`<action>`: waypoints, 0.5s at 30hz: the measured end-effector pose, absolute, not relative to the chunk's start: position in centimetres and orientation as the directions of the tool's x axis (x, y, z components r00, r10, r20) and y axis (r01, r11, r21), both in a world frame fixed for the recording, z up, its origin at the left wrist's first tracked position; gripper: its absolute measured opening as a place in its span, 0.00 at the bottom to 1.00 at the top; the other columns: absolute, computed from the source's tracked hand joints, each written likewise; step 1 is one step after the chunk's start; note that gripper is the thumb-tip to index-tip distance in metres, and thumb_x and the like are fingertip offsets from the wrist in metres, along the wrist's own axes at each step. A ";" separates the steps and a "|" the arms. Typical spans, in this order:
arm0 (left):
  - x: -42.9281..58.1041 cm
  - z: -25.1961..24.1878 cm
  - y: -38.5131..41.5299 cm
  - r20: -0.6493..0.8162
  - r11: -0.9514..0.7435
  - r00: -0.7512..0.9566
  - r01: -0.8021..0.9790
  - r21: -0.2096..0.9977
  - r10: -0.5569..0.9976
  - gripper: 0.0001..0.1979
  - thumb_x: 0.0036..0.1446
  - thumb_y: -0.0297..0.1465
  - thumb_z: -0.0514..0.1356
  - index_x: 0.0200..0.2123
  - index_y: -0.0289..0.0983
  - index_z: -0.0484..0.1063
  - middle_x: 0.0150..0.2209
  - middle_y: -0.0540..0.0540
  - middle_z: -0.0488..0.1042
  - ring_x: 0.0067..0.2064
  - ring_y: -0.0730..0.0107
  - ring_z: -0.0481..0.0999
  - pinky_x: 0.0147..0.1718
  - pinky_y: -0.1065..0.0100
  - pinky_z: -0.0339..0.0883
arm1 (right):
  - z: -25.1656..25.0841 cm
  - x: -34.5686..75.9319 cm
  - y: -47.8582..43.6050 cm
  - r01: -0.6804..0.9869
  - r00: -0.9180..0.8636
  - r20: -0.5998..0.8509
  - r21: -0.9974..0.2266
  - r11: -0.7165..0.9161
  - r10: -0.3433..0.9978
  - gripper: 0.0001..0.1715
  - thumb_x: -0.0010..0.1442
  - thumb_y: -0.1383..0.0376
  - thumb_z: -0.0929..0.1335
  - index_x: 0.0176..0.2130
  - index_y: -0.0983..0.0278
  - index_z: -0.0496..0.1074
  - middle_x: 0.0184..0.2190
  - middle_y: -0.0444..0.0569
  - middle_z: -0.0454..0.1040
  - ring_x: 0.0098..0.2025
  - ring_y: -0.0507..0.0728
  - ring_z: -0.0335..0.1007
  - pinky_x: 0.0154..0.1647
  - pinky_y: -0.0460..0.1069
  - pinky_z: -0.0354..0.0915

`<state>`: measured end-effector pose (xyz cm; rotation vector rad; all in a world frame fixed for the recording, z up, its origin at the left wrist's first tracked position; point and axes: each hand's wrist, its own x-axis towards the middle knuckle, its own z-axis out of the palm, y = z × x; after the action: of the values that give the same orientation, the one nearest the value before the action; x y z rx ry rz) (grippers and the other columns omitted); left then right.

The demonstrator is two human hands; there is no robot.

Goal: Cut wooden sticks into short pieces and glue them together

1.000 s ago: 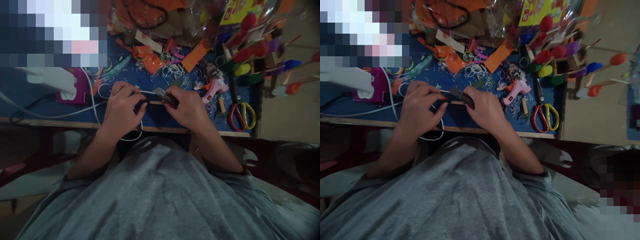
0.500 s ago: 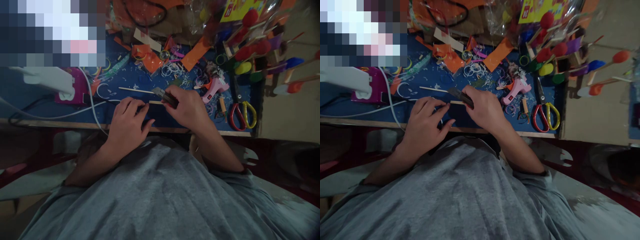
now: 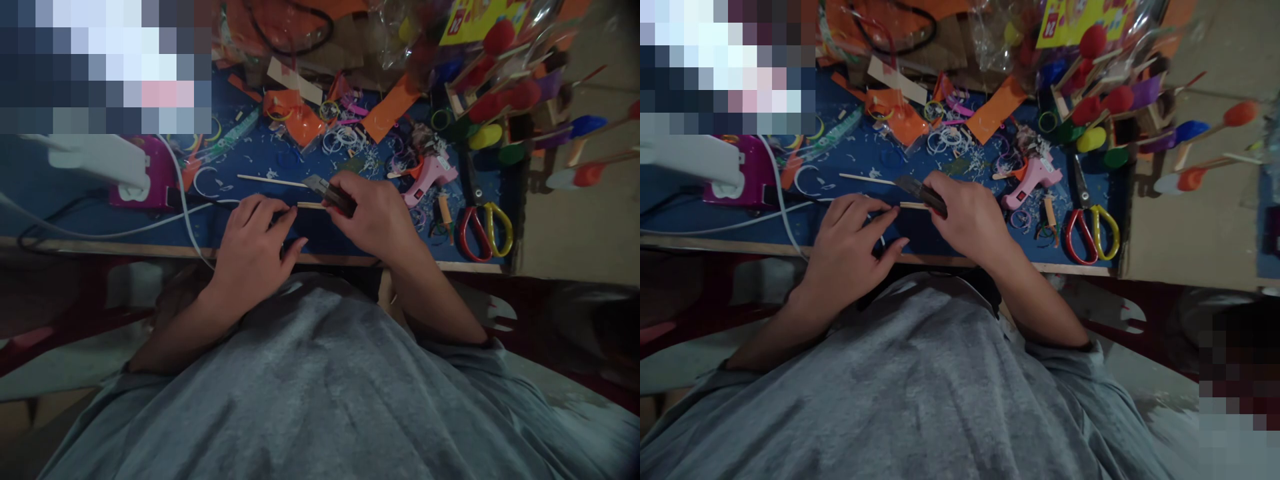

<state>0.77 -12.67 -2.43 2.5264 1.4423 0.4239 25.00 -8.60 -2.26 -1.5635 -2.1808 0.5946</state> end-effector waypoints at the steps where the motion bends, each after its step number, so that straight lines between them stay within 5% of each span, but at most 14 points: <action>1: 0.8 -2.4 -12.6 0.147 -0.505 0.484 0.807 0.306 0.863 0.21 0.76 0.34 0.63 0.65 0.30 0.81 0.60 0.31 0.80 0.66 0.36 0.77 0.70 0.38 0.73 | -2.3 25.0 -8.6 0.784 -0.301 0.069 -0.549 0.289 0.951 0.08 0.67 0.68 0.70 0.46 0.59 0.78 0.34 0.46 0.82 0.34 0.58 0.73 0.37 0.52 0.54; 15: 3.6 -3.4 -14.3 0.138 -0.608 0.595 0.749 0.264 0.792 0.36 0.78 0.42 0.63 0.77 0.23 0.67 0.79 0.23 0.69 0.83 0.34 0.64 0.82 0.39 0.60 | -2.3 25.0 -8.7 0.785 -0.292 0.077 -0.550 0.285 0.953 0.11 0.67 0.68 0.69 0.47 0.60 0.79 0.35 0.48 0.82 0.34 0.59 0.74 0.38 0.53 0.56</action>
<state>3.60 -14.25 -3.41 2.6424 1.2894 0.3614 24.97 -8.68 -2.29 -1.5646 -2.1685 0.5846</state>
